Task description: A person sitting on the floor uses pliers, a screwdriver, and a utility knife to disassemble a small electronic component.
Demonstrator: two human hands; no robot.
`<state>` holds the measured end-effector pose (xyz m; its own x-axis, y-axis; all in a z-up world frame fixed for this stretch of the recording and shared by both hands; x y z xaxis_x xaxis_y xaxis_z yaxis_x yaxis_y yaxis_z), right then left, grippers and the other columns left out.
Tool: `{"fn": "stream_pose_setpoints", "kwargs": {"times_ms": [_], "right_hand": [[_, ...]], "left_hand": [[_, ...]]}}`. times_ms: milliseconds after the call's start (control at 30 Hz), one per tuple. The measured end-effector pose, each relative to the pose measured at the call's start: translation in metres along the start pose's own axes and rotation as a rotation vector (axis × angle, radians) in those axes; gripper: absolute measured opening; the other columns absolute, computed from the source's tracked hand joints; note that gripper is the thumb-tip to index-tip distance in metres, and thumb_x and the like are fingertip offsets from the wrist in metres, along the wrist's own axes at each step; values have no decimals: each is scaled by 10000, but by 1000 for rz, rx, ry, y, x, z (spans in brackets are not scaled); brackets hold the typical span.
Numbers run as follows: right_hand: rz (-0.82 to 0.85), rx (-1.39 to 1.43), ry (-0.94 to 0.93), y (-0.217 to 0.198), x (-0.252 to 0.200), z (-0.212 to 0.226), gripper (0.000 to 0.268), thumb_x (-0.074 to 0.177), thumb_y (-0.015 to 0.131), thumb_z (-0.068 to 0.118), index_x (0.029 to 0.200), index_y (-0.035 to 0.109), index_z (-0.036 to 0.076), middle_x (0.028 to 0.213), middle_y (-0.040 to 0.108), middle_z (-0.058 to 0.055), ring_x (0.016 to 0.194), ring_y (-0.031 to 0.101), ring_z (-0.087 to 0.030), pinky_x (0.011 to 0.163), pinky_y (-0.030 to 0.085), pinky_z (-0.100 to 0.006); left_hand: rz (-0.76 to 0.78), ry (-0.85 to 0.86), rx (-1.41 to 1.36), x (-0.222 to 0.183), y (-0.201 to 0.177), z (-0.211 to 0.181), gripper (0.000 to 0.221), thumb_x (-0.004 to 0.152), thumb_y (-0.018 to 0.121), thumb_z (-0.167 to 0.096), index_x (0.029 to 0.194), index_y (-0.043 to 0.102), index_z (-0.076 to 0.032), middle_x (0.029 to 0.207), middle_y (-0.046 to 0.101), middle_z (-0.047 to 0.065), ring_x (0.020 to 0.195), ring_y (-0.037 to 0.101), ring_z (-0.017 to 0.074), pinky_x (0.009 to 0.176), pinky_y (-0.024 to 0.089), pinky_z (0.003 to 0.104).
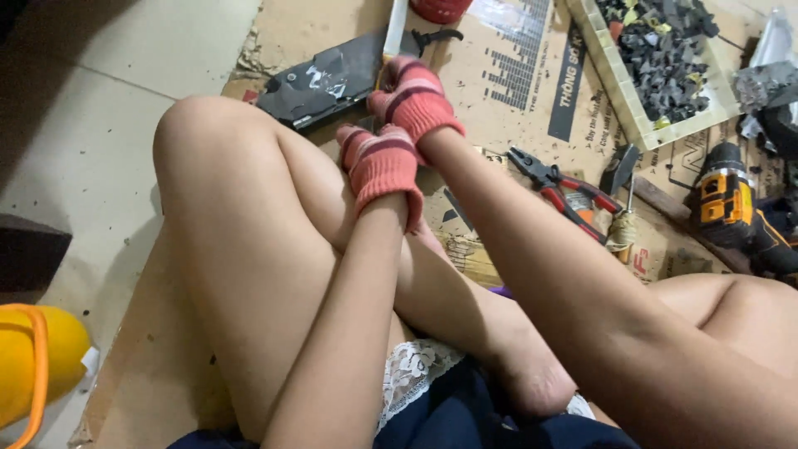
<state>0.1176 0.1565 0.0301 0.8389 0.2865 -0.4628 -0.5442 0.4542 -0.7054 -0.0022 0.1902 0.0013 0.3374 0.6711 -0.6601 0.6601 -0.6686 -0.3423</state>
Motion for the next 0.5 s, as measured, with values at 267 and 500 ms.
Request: {"fn": "stream_pose_setpoints", "kwargs": {"times_ms": [267,500], "right_hand": [[-103,437,106,-25,-23,-58,265,887,655,-46,1078,621,134,968,634,-7,837,639,-107,750,632,-202],[-127,1137,209,-70,-109,-141,550,908,637,40,1441,526,119,1155,648,-107,713,623,-154,763,638,-305]], "left_hand": [[-110,107,-3,23,8,13,562,801,589,-340,1280,492,-62,1375,598,232,1222,616,411,1030,472,424],[93,133,15,29,40,25,489,858,593,-274,1275,498,-37,1168,636,222,973,669,378,838,537,446]]}}
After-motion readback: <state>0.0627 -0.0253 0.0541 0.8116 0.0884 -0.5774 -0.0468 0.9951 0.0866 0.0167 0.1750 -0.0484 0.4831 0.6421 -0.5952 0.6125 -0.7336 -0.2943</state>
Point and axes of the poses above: each hand's wrist, its own x-axis towards the middle knuckle, its own y-axis out of the palm, z = x × y, the point moved 8 cm from there along x, towards the middle knuckle
